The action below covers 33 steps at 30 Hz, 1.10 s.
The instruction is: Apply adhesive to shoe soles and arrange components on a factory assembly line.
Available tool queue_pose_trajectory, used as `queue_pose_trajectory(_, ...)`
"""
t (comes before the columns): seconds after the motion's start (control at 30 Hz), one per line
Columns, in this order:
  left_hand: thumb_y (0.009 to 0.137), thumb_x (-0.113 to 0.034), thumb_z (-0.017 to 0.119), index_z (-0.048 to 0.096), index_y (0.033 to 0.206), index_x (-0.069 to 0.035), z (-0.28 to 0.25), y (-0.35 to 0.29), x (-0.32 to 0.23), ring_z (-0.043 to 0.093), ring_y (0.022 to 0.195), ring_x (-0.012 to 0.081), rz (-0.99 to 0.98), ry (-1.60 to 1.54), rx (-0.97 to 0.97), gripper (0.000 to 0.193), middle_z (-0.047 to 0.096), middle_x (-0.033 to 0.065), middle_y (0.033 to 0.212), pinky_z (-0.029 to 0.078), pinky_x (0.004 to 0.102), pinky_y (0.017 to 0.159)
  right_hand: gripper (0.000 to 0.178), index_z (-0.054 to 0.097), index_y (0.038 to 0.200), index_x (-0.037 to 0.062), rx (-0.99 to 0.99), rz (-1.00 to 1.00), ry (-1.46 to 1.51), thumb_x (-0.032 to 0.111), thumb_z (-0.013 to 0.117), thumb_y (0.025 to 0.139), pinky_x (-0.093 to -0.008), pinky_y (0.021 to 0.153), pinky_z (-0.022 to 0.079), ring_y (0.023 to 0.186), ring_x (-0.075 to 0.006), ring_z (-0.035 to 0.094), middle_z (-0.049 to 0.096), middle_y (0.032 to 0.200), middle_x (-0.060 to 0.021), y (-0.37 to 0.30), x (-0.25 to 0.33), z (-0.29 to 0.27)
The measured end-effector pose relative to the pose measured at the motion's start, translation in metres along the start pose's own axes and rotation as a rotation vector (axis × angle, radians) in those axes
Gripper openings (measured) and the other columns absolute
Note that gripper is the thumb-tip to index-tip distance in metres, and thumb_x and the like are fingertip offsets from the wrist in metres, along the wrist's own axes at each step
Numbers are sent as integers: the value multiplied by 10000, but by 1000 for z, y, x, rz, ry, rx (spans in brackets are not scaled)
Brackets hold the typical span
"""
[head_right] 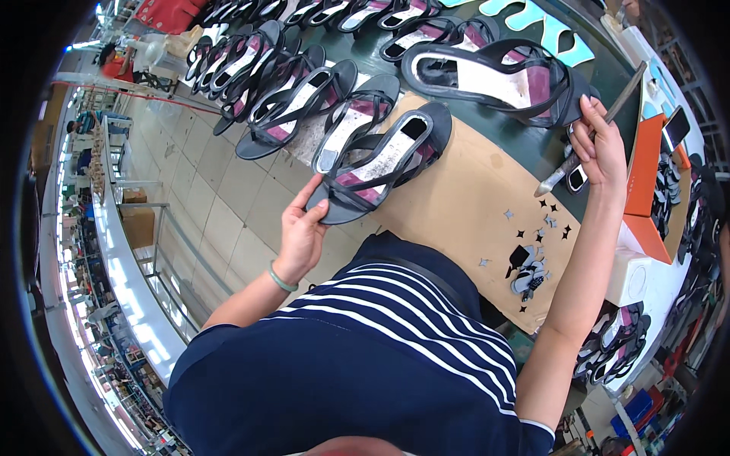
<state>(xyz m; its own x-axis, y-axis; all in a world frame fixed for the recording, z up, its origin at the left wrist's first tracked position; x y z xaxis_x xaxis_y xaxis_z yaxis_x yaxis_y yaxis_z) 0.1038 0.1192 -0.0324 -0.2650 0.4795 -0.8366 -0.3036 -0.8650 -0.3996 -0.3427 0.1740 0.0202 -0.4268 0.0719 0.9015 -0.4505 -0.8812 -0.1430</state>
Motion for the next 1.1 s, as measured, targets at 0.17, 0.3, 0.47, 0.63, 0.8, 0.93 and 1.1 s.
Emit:
queue_pose_trajectory(0.17,882,-59,538,459,1278,3,-10,2,-9,556,971,145,115,541,7,409,533,102,1141,454,264,839,92,517,952,62,-12,20,-58,150,515,925,-181,298,197,320,-34,263,406,528,46,-6,-1,24)
queue_pose_trajectory(0.3,914,-259,515,496,1240,11,26,17,-83,528,1014,200,576,934,48,424,503,115,1134,401,312,902,109,505,969,78,95,67,-99,139,562,898,-188,298,182,324,-36,275,352,489,59,4,-12,59)
queue_pose_trajectory(0.47,955,-294,428,391,1319,23,62,60,-128,509,1127,219,428,636,512,484,541,171,1189,406,342,948,155,509,939,56,272,91,-275,165,598,873,-205,317,164,332,-28,236,336,465,68,18,-18,130)
queue_pose_trajectory(0.63,958,-293,426,371,1340,8,112,103,-148,520,1067,144,271,582,724,490,531,110,1184,434,294,898,199,527,953,35,396,18,-495,193,613,866,-200,326,171,336,-12,266,394,471,56,25,-8,188)
queue_pose_trajectory(0.8,893,-285,570,560,1139,16,151,142,-156,543,899,55,300,739,807,389,606,21,998,441,196,787,249,579,992,15,329,-29,-530,240,584,886,-189,327,188,347,-7,278,554,587,-25,25,4,207)
queue_pose_trajectory(0.93,845,-293,636,617,986,9,125,142,-205,575,747,43,641,872,398,334,631,14,847,479,204,624,338,601,1040,0,259,-79,-472,300,491,931,-170,324,200,370,-5,260,676,850,-125,11,25,181)
queue_pose_trajectory(1.1,886,-122,511,503,1099,29,8,120,-210,649,833,193,563,271,90,261,623,124,958,588,324,651,357,599,961,-46,42,-107,-447,290,479,940,-163,316,191,367,-5,267,661,806,-122,7,42,111)
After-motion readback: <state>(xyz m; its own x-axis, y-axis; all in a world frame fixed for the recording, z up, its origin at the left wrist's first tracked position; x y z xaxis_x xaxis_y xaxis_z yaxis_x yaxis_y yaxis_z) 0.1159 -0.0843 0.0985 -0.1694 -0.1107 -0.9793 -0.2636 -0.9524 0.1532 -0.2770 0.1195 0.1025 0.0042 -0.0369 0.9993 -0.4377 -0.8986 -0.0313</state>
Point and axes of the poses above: each hand's wrist, its own y-axis towards the middle knuckle, its own z-axis out of the palm, x = y × z, the point moved 3 cm from there along y, towards the middle knuckle
